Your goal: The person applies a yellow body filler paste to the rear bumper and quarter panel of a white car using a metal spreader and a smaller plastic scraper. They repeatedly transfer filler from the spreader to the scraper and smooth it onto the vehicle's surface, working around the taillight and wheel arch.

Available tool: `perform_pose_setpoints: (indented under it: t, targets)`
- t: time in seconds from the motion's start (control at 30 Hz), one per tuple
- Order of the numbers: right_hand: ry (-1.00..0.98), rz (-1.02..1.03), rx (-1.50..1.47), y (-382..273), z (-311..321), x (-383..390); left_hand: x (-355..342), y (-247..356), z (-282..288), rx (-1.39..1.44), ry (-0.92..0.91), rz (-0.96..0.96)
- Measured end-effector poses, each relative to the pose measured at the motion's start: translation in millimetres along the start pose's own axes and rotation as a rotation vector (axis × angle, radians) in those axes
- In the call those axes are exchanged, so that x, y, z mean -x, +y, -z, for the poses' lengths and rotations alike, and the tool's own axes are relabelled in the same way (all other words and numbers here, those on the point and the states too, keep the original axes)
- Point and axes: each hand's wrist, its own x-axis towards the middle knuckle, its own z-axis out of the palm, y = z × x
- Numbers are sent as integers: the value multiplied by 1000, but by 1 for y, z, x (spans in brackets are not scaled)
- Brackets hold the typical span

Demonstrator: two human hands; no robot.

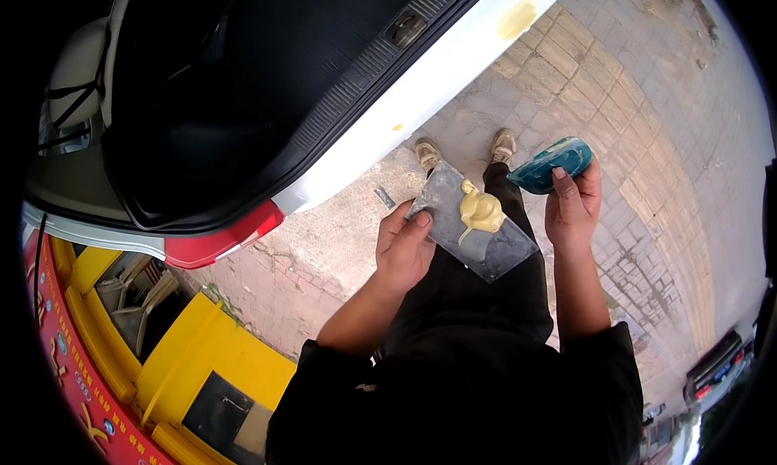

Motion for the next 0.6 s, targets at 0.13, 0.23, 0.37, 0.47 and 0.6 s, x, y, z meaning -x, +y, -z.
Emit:
perform_pose_setpoints:
  t: [0.13, 0.23, 0.37, 0.47, 0.6]
  targets:
    - [-52, 211, 529, -29, -8, -3, -8, 1, -5, -375, 59, -232]
    - [-381, 518, 954, -54, -27, -10, -9, -6, 3, -606, 132, -369]
    - [-520, 736, 1084, -49, -42, -7, -9, -10, -2, -725, 84, -397]
    - [-546, 759, 1085, -43, -49, -6, -7, -14, 1, -758, 35, -408]
    - [-495, 786, 1002, -38, -54, -7, -12, -19, -5, -816, 79, -593]
